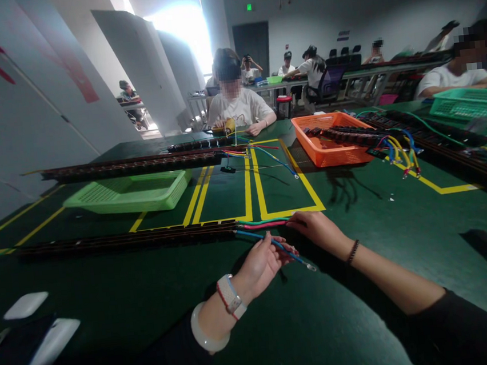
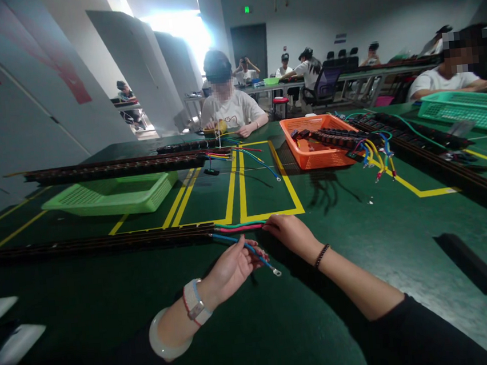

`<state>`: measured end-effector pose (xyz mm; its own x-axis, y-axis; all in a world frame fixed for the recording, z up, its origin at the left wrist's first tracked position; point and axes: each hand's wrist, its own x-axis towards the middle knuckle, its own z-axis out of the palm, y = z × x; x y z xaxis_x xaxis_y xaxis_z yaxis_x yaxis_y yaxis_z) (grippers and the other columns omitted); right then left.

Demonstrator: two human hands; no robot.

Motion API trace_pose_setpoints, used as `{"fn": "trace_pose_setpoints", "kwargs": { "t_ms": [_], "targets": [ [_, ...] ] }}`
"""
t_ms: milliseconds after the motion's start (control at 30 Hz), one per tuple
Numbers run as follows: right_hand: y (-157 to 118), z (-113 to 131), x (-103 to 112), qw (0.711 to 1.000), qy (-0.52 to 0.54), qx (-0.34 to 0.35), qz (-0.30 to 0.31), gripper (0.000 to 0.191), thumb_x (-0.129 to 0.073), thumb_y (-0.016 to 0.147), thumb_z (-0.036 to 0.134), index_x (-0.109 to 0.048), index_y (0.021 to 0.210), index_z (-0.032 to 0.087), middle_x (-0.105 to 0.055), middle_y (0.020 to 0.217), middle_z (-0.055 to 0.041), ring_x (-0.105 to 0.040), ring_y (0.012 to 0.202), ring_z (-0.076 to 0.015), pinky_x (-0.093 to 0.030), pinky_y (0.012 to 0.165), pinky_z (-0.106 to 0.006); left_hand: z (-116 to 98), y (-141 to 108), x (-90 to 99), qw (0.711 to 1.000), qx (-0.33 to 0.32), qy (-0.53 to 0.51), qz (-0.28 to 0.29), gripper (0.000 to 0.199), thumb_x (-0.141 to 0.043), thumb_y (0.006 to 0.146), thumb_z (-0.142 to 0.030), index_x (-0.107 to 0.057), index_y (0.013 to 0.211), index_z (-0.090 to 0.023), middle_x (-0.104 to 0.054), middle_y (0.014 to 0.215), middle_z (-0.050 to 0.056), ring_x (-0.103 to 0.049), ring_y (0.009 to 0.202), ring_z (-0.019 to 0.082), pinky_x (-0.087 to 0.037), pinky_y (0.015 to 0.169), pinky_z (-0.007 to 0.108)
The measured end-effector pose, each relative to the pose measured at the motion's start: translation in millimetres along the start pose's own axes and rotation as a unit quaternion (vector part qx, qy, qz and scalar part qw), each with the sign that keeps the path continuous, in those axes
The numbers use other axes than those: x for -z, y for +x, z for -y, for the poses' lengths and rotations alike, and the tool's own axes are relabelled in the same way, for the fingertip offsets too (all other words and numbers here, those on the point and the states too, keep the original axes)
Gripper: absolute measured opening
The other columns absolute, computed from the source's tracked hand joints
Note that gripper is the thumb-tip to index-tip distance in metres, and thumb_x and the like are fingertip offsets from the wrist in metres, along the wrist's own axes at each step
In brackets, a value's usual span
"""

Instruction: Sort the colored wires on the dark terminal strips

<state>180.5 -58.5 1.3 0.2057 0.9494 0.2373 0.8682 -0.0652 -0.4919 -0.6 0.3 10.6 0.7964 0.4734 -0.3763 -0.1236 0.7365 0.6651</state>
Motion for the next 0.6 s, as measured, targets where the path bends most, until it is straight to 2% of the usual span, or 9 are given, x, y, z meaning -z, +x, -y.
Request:
{"fn": "trace_pose_setpoints", "kwargs": {
  "t_ms": [133,267,367,433,500,567,600],
  "targets": [
    [-4,-5,-7,0.998,-0.051,0.03,-0.028,0.023,-0.051,0.092,0.032,-0.065,0.089,0.015,-0.063,0.086,-0.005,-0.057,0.079,-0.0137,-0.041,0.071,-0.023,2,3,1.7,1.0,-0.009,-0.011,-0.009,0.023,-0.039,0.093,-0.028,-0.052,0.086,-0.011,-0.059,0.071,0.007,-0.06,0.068,0.016,-0.047,0.074,0.031],
    [-14,-7,-10,0.99,-0.075,0.106,-0.047,0.022,-0.049,0.093,0.032,-0.066,0.094,0.017,-0.06,0.088,-0.0064,-0.054,0.082,-0.0154,-0.042,0.075,-0.026,3,3,1.8,1.0,-0.009,-0.008,-0.005,0.023,-0.039,0.093,-0.029,-0.052,0.085,-0.011,-0.058,0.07,0.007,-0.06,0.067,0.017,-0.047,0.074,0.032],
    [-21,-6,-3,0.98,-0.048,0.174,-0.084,0.029,-0.041,0.096,0.034,-0.063,0.105,0.016,-0.058,0.09,-0.0081,-0.053,0.084,-0.0156,-0.042,0.076,-0.029,2,3,1.9,1.0,-0.005,-0.008,-0.005,0.024,-0.039,0.093,-0.03,-0.051,0.087,-0.011,-0.059,0.072,0.007,-0.06,0.069,0.017,-0.047,0.073,0.032],
    [-26,-2,3,0.954,-0.03,0.278,-0.111,0.039,-0.03,0.099,0.037,-0.058,0.112,0.013,-0.058,0.089,-0.0093,-0.052,0.082,-0.0161,-0.042,0.075,-0.031,1,2,2.5,1.0,0.004,-0.009,-0.007,0.024,-0.039,0.093,-0.031,-0.052,0.088,-0.011,-0.059,0.074,0.007,-0.061,0.07,0.017,-0.048,0.074,0.032],
    [-30,4,7,0.907,-0.036,0.402,-0.122,0.047,-0.024,0.099,0.042,-0.054,0.115,0.011,-0.057,0.083,-0.0091,-0.051,0.076,-0.0168,-0.041,0.071,-0.033,0,2,3.2,1.0,0.016,-0.012,-0.008,0.024,-0.04,0.093,-0.031,-0.052,0.089,-0.011,-0.06,0.076,0.007,-0.061,0.072,0.016,-0.048,0.074,0.031],
    [-34,11,7,0.864,-0.063,0.484,-0.123,0.049,-0.03,0.097,0.048,-0.053,0.115,0.009,-0.057,0.079,-0.0078,-0.05,0.071,-0.0167,-0.041,0.067,-0.033,0,2,3.5,1.0,0.025,-0.013,-0.006,0.023,-0.042,0.092,-0.031,-0.052,0.089,-0.011,-0.06,0.077,0.007,-0.061,0.072,0.015,-0.047,0.07,0.028],
    [-36,13,6,0.852,-0.08,0.502,-0.127,0.044,-0.036,0.095,0.045,-0.053,0.114,0.01,-0.058,0.078,-0.0067,-0.05,0.07,-0.0159,-0.041,0.066,-0.033,-1,2,3.4,0.999,0.028,-0.013,-0.005,0.023,-0.043,0.092,-0.032,-0.052,0.089,-0.011,-0.06,0.078,0.007,-0.061,0.072,0.014,-0.046,0.068,0.026]
  ]
}}
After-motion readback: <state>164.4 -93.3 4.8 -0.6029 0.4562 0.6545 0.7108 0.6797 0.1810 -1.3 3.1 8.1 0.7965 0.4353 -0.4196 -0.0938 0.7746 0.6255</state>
